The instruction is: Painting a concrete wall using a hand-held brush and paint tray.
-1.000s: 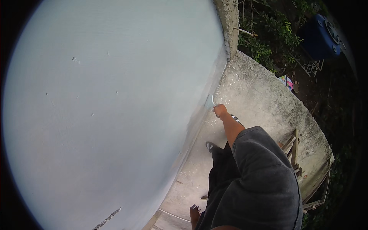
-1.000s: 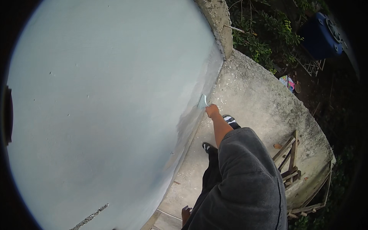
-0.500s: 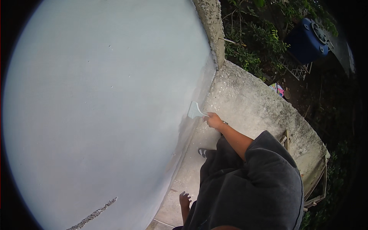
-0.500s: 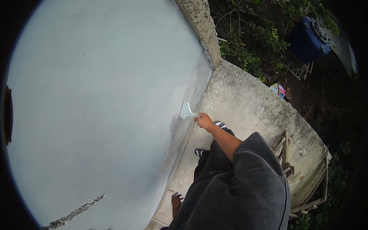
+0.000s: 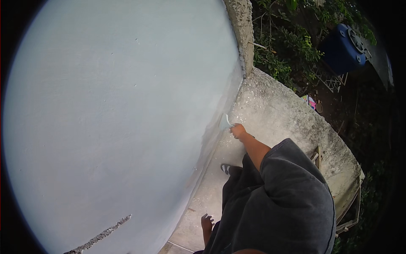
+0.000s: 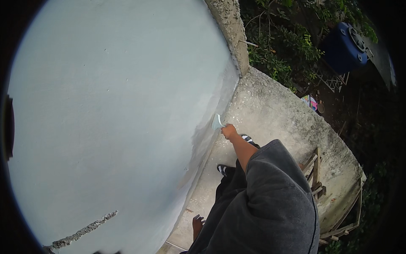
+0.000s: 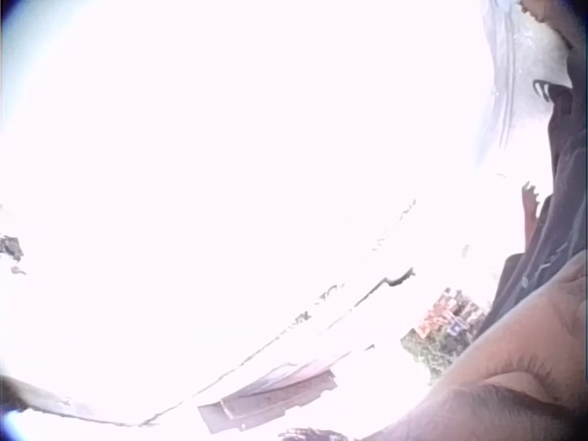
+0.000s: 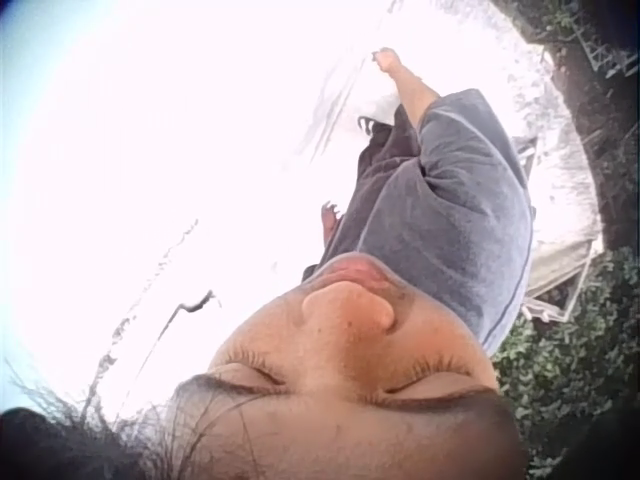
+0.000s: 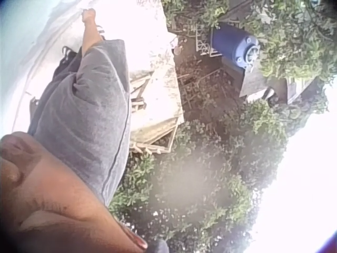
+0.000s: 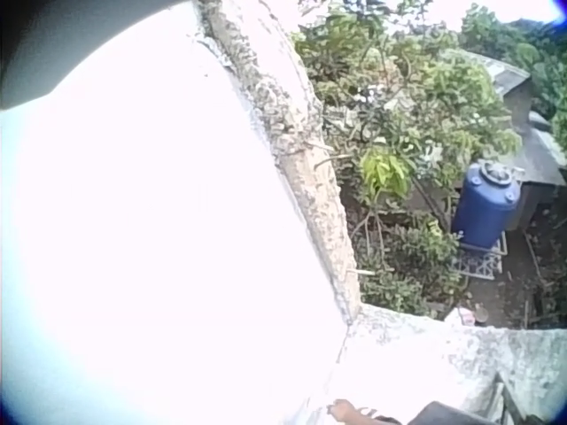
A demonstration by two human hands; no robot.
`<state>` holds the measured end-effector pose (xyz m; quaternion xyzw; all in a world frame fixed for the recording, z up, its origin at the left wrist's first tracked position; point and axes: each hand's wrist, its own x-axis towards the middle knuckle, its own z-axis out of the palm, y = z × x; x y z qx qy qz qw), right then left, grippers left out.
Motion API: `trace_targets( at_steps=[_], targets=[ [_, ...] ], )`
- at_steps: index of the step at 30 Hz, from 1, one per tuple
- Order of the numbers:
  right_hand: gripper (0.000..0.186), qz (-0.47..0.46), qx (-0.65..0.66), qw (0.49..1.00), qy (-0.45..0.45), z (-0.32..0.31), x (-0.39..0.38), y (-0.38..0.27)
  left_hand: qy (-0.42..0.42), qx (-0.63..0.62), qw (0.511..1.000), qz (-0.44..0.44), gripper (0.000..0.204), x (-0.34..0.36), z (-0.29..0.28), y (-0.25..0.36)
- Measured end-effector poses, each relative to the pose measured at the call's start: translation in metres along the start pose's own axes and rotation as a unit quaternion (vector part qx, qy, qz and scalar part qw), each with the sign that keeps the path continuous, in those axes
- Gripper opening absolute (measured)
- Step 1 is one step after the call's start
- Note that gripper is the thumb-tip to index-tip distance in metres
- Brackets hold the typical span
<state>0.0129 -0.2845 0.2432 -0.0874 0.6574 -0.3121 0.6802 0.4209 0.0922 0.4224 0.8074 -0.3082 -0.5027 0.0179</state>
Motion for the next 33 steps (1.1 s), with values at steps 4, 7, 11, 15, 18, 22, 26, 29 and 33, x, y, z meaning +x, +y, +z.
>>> trace_targets(
  at_steps=[4, 7, 11, 15, 18, 22, 26, 29, 33],
  targets=[
    [0.019, -0.023, 0.016, 0.999, -0.024, 0.028, -0.023, -0.016, 0.044, -0.093, 0.992, -0.079, 0.048, -0.007, 0.007, 0.002],
    [0.017, -0.079, 0.017, 0.996, -0.025, 0.032, -0.059, -0.024, 0.032, 0.004, 0.999, 0.011, 0.048, -0.006, 0.008, -0.012],
    [0.012, -0.048, 0.072, 0.992, -0.089, -0.008, -0.085, -0.032, 0.039, -0.029, 0.999, 0.014, 0.047, -0.007, 0.021, -0.010],
    [0.012, 0.005, 0.032, 0.999, -0.025, -0.016, -0.033, -0.019, 0.050, -0.074, 0.995, -0.040, 0.046, -0.011, 0.025, -0.021],
    [0.011, 0.025, -0.045, 0.997, 0.060, -0.040, 0.034, -0.012, 0.076, -0.212, 0.964, -0.139, 0.046, -0.014, 0.041, -0.006],
    [0.011, 0.034, -0.072, 0.995, 0.056, -0.028, 0.066, -0.030, 0.091, -0.215, 0.961, -0.149, 0.044, -0.029, 0.049, 0.000],
    [0.008, 0.020, 0.039, 0.999, -0.033, 0.013, 0.037, -0.056, 0.126, -0.251, 0.944, -0.173, 0.044, -0.048, 0.053, -0.014],
    [0.007, 0.005, 0.106, 0.994, -0.041, -0.001, 0.009, -0.060, 0.110, -0.139, 0.977, -0.118, 0.041, -0.041, 0.063, -0.037],
    [0.008, -0.020, 0.124, 0.987, -0.103, -0.024, -0.053, -0.071, 0.124, 0.077, 0.985, 0.092, 0.031, -0.015, 0.091, -0.112]
  ],
)
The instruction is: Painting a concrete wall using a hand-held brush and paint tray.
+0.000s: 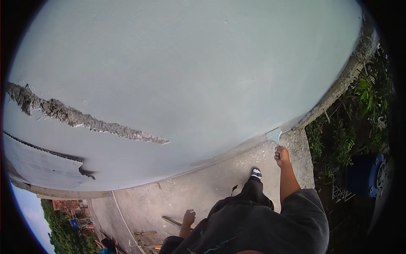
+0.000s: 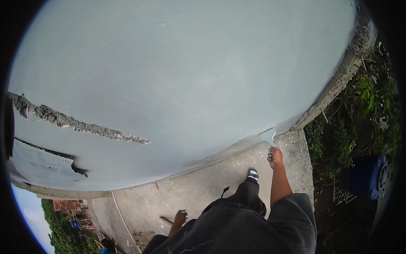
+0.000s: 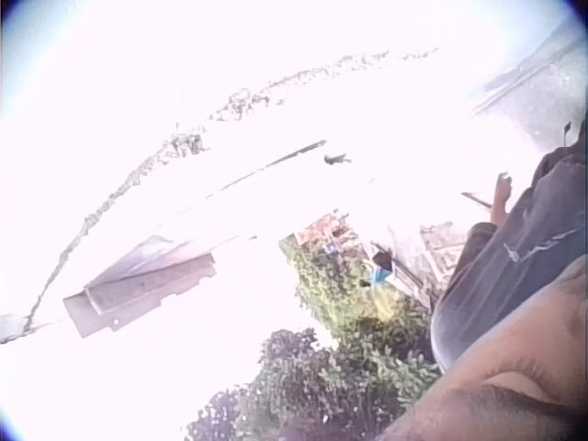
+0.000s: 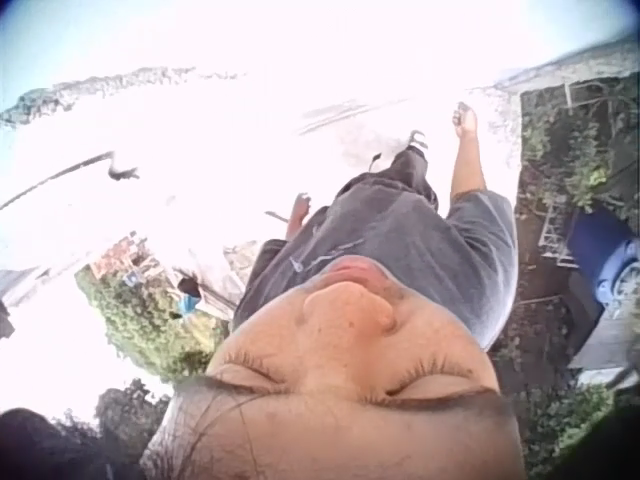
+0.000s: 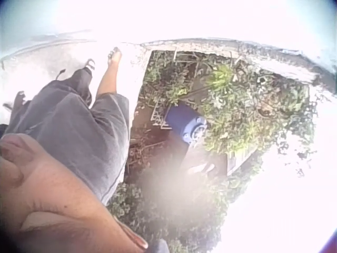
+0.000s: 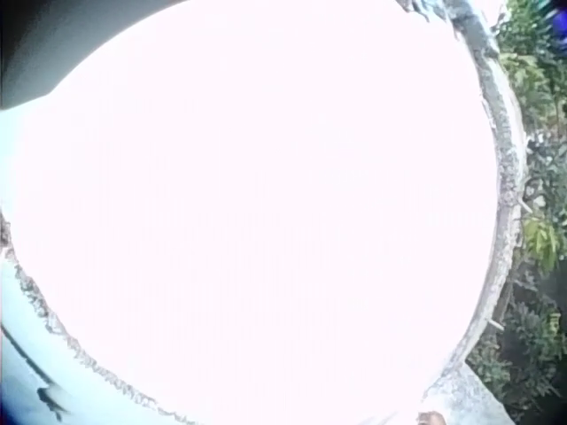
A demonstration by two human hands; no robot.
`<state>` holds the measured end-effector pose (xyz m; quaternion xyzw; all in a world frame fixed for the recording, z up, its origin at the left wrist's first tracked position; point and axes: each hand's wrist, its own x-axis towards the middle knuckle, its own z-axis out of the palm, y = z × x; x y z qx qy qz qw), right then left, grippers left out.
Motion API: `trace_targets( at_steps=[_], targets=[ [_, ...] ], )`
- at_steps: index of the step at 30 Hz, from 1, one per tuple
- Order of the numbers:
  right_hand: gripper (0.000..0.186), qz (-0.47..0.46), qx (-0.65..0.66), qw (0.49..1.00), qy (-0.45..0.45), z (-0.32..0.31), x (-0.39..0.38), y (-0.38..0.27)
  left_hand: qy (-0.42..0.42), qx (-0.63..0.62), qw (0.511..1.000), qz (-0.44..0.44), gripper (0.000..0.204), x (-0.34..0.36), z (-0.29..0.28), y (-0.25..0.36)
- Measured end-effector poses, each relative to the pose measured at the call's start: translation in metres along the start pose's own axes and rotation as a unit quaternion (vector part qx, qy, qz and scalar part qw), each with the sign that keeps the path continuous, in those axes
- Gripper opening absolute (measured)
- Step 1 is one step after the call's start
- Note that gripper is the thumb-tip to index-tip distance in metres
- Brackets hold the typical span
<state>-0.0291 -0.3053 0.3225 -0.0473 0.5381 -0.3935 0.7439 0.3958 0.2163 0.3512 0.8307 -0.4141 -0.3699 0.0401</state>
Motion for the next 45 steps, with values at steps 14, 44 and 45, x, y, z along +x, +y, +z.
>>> trace_targets(
  at_steps=[14, 44, 45],
  targets=[
    [0.008, 0.089, -0.193, 0.976, -0.036, 0.014, -0.102, 0.090, 0.197, -0.435, 0.874, -0.088, 0.033, -0.039, 0.012, 0.051],
    [0.009, 0.255, -0.547, 0.477, -0.639, 0.259, -0.364, 0.307, 0.437, -0.762, 0.478, -0.025, 0.042, -0.122, -0.047, 0.170],
    [0.010, 0.255, -0.551, 0.459, -0.648, 0.259, -0.362, 0.310, 0.450, -0.764, 0.462, -0.021, 0.041, -0.123, -0.046, 0.173]
  ],
)
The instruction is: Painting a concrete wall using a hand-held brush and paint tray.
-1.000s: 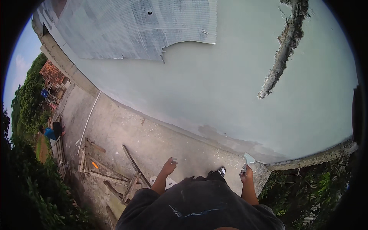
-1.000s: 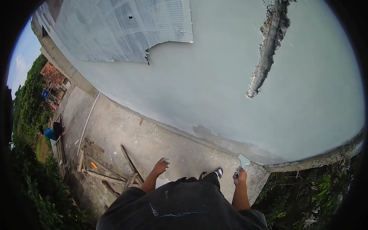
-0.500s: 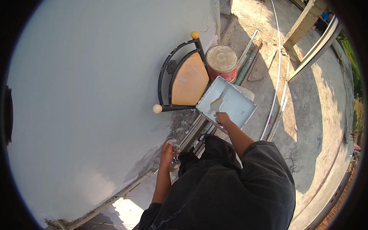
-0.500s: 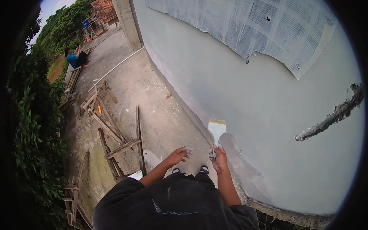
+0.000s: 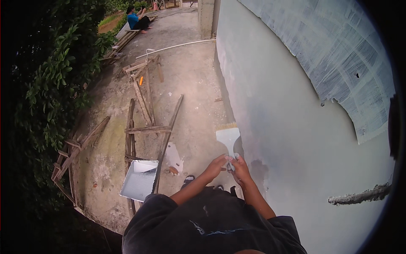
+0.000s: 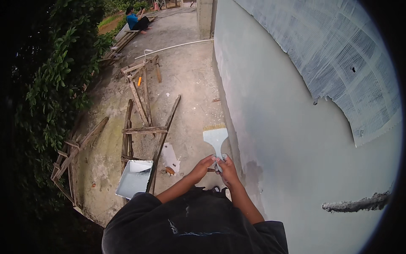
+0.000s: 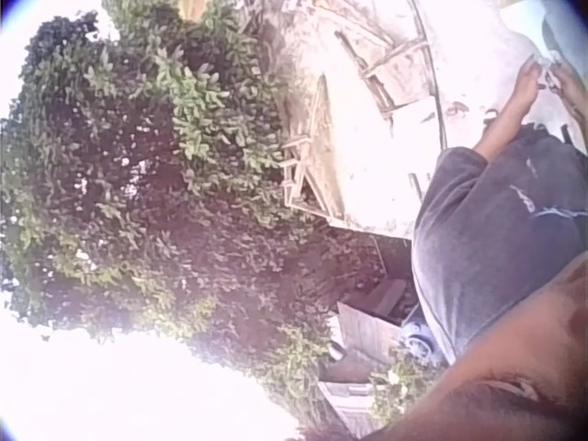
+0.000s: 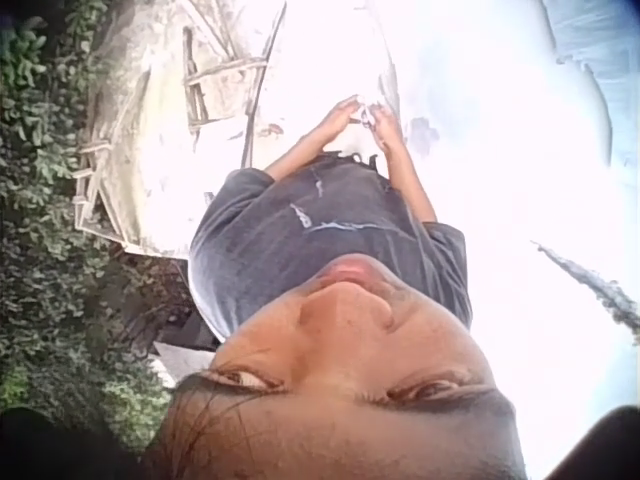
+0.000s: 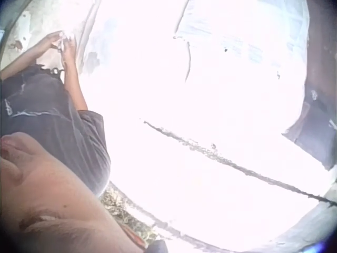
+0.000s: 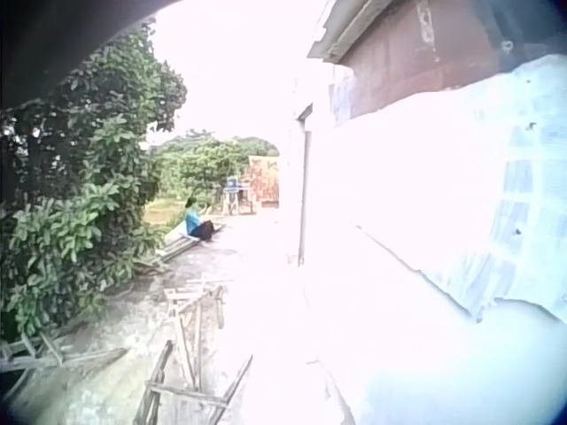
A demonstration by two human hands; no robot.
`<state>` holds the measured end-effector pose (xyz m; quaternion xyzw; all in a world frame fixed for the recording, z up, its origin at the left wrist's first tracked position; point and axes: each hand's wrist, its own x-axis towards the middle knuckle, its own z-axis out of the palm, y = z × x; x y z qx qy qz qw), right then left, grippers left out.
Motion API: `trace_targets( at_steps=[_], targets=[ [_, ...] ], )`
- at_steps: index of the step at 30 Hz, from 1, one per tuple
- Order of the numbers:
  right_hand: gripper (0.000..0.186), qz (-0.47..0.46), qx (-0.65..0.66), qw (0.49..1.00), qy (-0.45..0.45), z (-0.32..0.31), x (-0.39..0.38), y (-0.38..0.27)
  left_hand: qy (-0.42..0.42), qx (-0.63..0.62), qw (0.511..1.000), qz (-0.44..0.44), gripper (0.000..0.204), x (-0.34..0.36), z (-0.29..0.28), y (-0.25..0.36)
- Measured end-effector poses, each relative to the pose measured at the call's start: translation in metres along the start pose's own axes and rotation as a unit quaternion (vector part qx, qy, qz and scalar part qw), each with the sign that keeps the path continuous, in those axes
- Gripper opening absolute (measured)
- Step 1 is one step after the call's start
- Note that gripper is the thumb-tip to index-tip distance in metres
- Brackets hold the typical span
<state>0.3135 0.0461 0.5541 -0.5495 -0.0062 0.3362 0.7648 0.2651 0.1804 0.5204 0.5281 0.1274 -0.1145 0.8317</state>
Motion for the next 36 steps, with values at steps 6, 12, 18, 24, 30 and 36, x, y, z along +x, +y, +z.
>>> trace_targets(
  at_steps=[6, 12, 18, 24, 30, 36],
  targets=[
    [0.016, 0.054, -0.026, 0.995, -0.076, 0.007, 0.008, 0.008, 0.071, -0.094, 0.992, 0.049, 0.029, -0.015, -0.004, -0.002],
    [0.019, 0.112, -0.071, 0.984, -0.118, 0.038, 0.020, 0.025, 0.141, -0.105, 0.979, 0.104, 0.022, -0.032, -0.037, -0.014],
    [0.027, 0.173, -0.100, 0.973, -0.112, 0.051, 0.035, 0.041, 0.314, -0.140, 0.931, 0.121, 0.019, -0.060, -0.108, -0.024],
    [0.028, 0.222, -0.146, 0.964, -0.029, 0.037, 0.043, 0.057, 0.524, 0.072, 0.848, 0.034, 0.026, -0.138, -0.243, -0.085],
    [0.029, 0.246, -0.122, 0.959, 0.070, 0.034, 0.036, 0.072, 0.591, 0.333, 0.709, -0.195, 0.025, -0.176, -0.332, -0.099],
    [0.030, 0.289, -0.084, 0.944, 0.136, 0.036, 0.019, 0.097, 0.551, 0.421, 0.662, -0.284, 0.025, -0.168, -0.379, -0.143]
  ],
)
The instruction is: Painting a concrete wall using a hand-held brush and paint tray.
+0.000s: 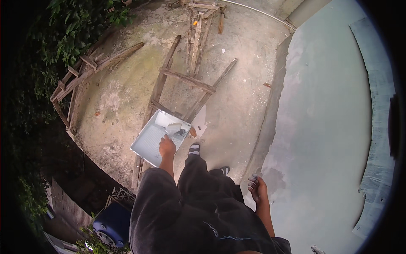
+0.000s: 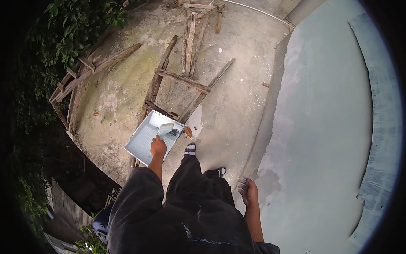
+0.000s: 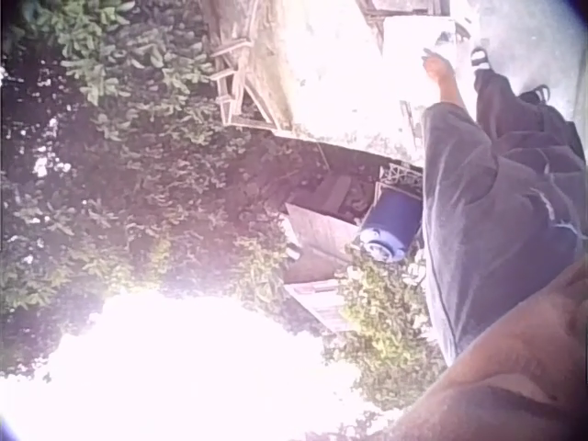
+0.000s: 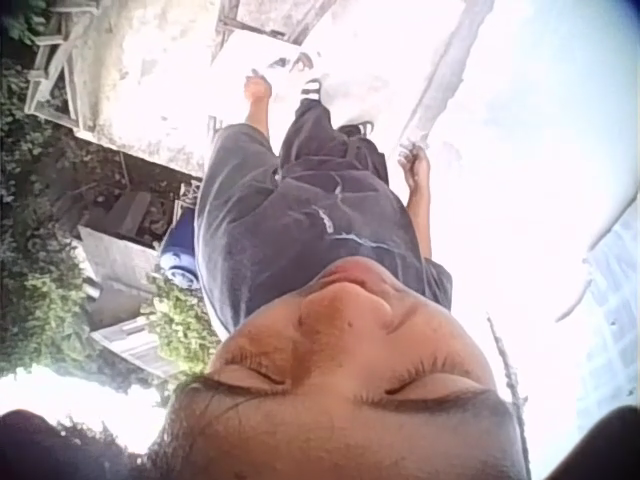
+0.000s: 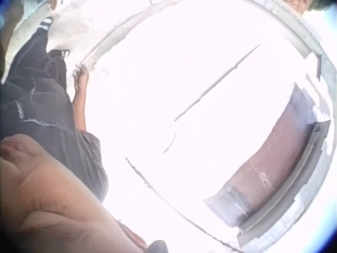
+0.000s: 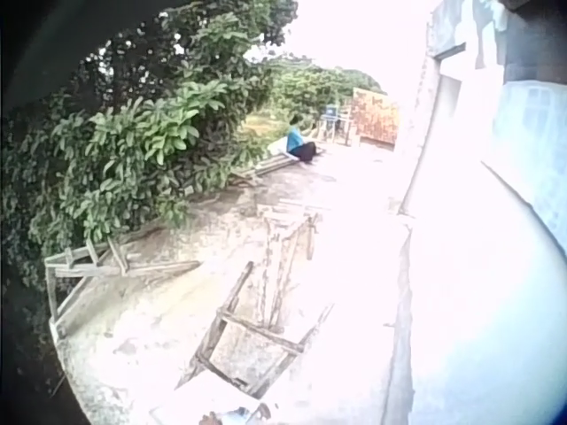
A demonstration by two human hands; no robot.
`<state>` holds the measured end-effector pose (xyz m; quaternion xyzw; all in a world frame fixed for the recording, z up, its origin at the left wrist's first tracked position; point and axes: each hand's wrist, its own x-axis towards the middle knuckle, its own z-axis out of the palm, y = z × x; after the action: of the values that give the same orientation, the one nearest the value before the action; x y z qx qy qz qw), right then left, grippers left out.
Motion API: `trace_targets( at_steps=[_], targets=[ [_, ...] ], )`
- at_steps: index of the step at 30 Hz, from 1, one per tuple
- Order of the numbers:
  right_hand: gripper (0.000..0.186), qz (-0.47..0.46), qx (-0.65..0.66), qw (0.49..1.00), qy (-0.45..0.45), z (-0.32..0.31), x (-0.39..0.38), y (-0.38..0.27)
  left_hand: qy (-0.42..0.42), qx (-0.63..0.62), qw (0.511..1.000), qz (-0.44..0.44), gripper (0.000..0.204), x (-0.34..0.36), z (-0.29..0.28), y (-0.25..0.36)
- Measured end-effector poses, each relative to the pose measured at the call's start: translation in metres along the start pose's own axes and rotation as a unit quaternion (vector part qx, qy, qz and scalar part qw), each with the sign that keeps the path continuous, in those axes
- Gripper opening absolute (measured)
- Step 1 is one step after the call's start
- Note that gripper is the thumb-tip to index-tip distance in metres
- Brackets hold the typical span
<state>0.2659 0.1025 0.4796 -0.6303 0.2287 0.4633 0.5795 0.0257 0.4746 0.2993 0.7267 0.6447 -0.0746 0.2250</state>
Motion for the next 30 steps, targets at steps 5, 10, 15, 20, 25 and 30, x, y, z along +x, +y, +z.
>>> trace_targets(
  at_steps=[5, 10, 15, 20, 25, 30],
  targets=[
    [0.029, 0.038, 0.006, 0.998, 0.049, 0.000, -0.012, 0.022, -0.063, 0.041, 0.997, -0.015, 0.033, 0.031, 0.025, -0.003],
    [0.028, 0.077, -0.010, 0.993, 0.091, 0.003, -0.013, 0.042, -0.090, 0.083, 0.992, -0.010, 0.037, 0.055, 0.054, -0.009],
    [0.026, 0.101, -0.040, 0.989, 0.098, 0.007, -0.007, 0.053, -0.090, 0.101, 0.991, -0.005, 0.038, 0.071, 0.073, -0.016],
    [0.024, 0.099, -0.055, 0.989, 0.096, 0.011, -0.003, 0.052, -0.098, 0.069, 0.993, -0.014, 0.038, 0.071, 0.072, -0.011],
    [0.024, 0.083, -0.053, 0.991, 0.093, 0.014, -0.006, 0.049, -0.065, 0.028, 0.997, 0.007, 0.036, 0.056, 0.063, -0.008],
    [0.025, 0.066, -0.056, 0.992, 0.090, 0.012, -0.006, 0.046, -0.060, 0.072, 0.995, 0.029, 0.030, 0.036, 0.052, -0.012]
  ],
)
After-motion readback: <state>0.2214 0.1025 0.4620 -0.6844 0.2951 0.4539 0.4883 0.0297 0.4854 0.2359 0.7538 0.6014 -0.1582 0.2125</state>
